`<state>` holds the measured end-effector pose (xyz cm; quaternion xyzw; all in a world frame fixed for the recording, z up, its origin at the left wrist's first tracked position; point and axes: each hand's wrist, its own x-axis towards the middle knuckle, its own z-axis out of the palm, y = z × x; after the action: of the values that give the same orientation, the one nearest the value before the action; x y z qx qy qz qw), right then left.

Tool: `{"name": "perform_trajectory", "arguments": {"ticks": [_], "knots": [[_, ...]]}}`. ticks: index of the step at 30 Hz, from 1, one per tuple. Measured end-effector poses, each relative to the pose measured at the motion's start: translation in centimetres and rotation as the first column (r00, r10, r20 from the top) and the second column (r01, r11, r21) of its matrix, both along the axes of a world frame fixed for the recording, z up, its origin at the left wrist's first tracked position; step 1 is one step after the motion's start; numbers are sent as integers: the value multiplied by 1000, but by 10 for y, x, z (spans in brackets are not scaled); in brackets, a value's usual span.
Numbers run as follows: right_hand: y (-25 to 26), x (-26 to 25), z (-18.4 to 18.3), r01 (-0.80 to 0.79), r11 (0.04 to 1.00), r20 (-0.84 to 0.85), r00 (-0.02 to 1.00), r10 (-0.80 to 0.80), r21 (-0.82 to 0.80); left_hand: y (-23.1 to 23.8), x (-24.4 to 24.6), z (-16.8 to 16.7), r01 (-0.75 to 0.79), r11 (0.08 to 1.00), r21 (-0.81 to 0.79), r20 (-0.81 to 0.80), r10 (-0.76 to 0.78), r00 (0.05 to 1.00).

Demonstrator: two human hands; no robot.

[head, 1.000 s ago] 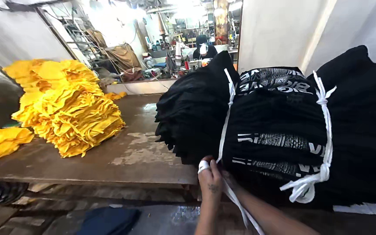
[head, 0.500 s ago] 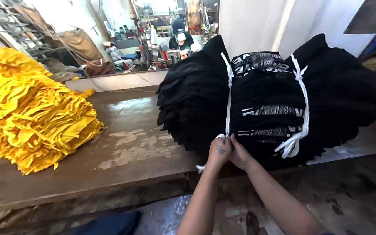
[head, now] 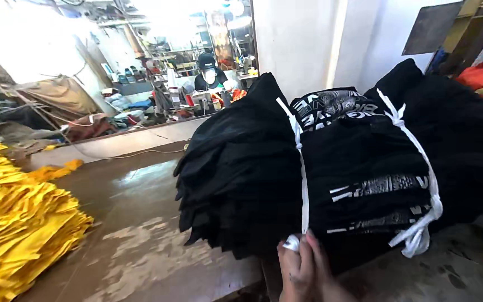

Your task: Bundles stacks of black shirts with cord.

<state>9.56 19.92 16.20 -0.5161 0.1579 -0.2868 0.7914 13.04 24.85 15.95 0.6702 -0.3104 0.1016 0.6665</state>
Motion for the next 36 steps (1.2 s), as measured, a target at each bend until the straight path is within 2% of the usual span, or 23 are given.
{"name": "perform_trajectory", "arguments": {"ticks": [4, 7, 9, 12, 14, 16, 18, 20, 22, 24, 27, 30, 32, 34, 36], "knots": [[-20, 32, 4, 40, 991, 42, 998, -35, -131, -25, 33, 4, -29, 996, -82, 45, 32, 998], [-41, 55, 7, -25, 992, 156, 987, 44, -125, -42, 51, 16, -26, 997, -69, 35, 29, 999], [-52, 63, -5, -103, 988, 246, 961, 128, -112, -50, 55, 7, -39, 993, -112, 58, 45, 997], [-44, 38, -23, -193, 978, 218, 954, 206, -78, -44, 32, -20, -69, 974, -216, 49, 81, 995], [-34, 26, -41, -167, 975, 237, 951, 199, -146, -34, 20, -29, -68, 968, -240, 18, 74, 997], [-28, 32, -58, -84, 966, 333, 928, 166, -246, -26, 25, -37, -47, 965, -257, 1, 49, 999], [-30, 49, -48, -32, 978, 418, 901, 117, -205, -33, 37, -29, 6, 965, -260, 35, 4, 999], [-36, 53, -54, -47, 982, 459, 879, 128, -183, -39, 38, -39, 71, 957, -280, 51, -59, 997], [-34, 39, -71, -40, 980, 435, 892, 124, -197, -38, 22, -59, 76, 947, -312, 14, -76, 997], [-29, 19, -81, -100, 986, 363, 921, 142, -131, -37, 5, -69, -12, 946, -323, -12, 8, 1000], [-25, 13, -86, -139, 979, 285, 942, 178, -151, -34, -1, -75, -89, 933, -350, -15, 89, 996], [-23, 20, -65, -133, 981, 221, 961, 163, -144, -27, 8, -66, -44, 947, -318, -18, 41, 999], [-28, 15, -38, -133, 981, 129, 980, 152, -140, -24, 5, -49, 7, 968, -251, -89, -31, 996], [-37, -2, -10, -129, 961, 25, 990, 139, -244, -24, -8, -27, 42, 982, -186, -199, -80, 977], [-50, -19, 14, -135, 860, -143, 987, 73, -491, -26, -23, -10, 29, 985, -171, -259, -73, 963]]}}
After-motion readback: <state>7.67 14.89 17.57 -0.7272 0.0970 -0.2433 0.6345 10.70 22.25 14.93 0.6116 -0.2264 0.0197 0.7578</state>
